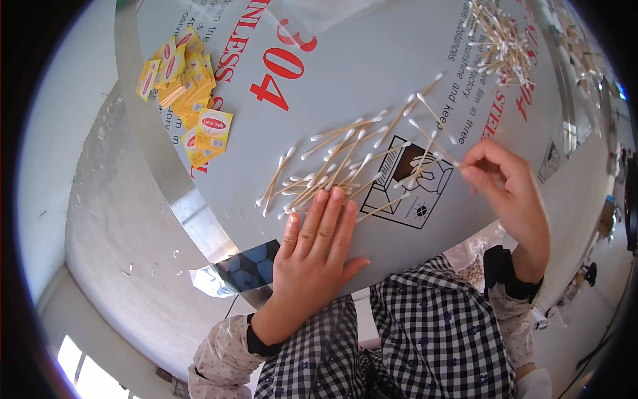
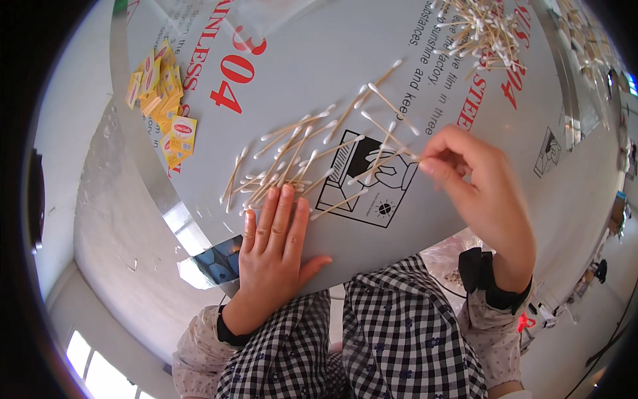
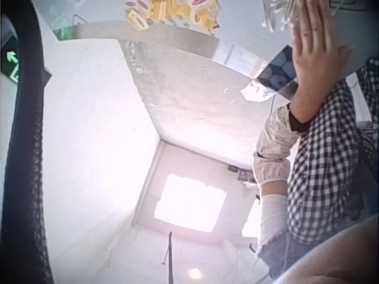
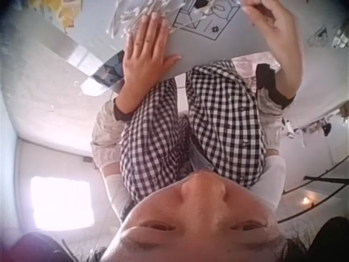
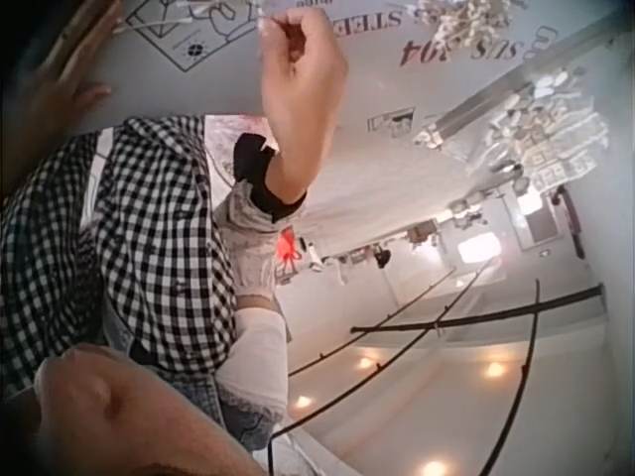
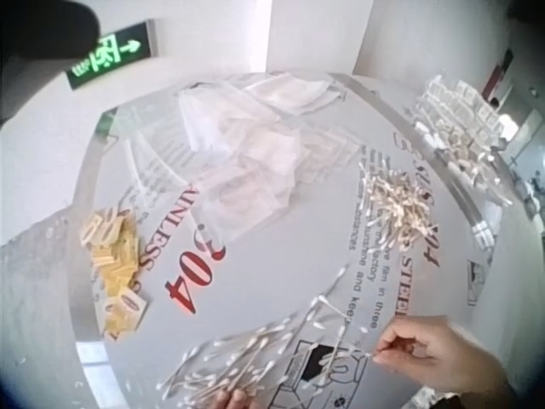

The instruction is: Manually aligning and packaging cotton swabs with paper sleeves.

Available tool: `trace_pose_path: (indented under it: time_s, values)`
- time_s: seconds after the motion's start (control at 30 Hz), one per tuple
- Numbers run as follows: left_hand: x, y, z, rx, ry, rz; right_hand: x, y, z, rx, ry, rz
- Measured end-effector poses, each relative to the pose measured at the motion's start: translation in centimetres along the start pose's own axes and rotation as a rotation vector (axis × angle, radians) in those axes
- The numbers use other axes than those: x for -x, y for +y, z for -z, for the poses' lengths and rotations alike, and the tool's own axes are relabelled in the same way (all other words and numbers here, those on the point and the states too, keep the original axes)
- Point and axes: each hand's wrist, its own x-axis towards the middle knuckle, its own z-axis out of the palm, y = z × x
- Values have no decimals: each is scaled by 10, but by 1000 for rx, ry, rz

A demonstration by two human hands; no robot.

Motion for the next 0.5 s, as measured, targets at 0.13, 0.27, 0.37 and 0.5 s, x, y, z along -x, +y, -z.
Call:
trace_pose_path:
  time_s: [0.13, 0.27, 0.37, 0.5]
  values:
    - [-7, 1, 5, -20, -36, -21, 1, -11, -10, -135, -237, -90]
    - [-20, 7, 1, -42, -11, -25, 2, -10, -24, -370, -292, -105]
    - [-33, 13, 3, -19, -2, -39, 0, -7, -28, -635, -234, -102]
    - [-39, 15, 18, 37, -30, 1, 1, -11, -39, -865, -179, -100]
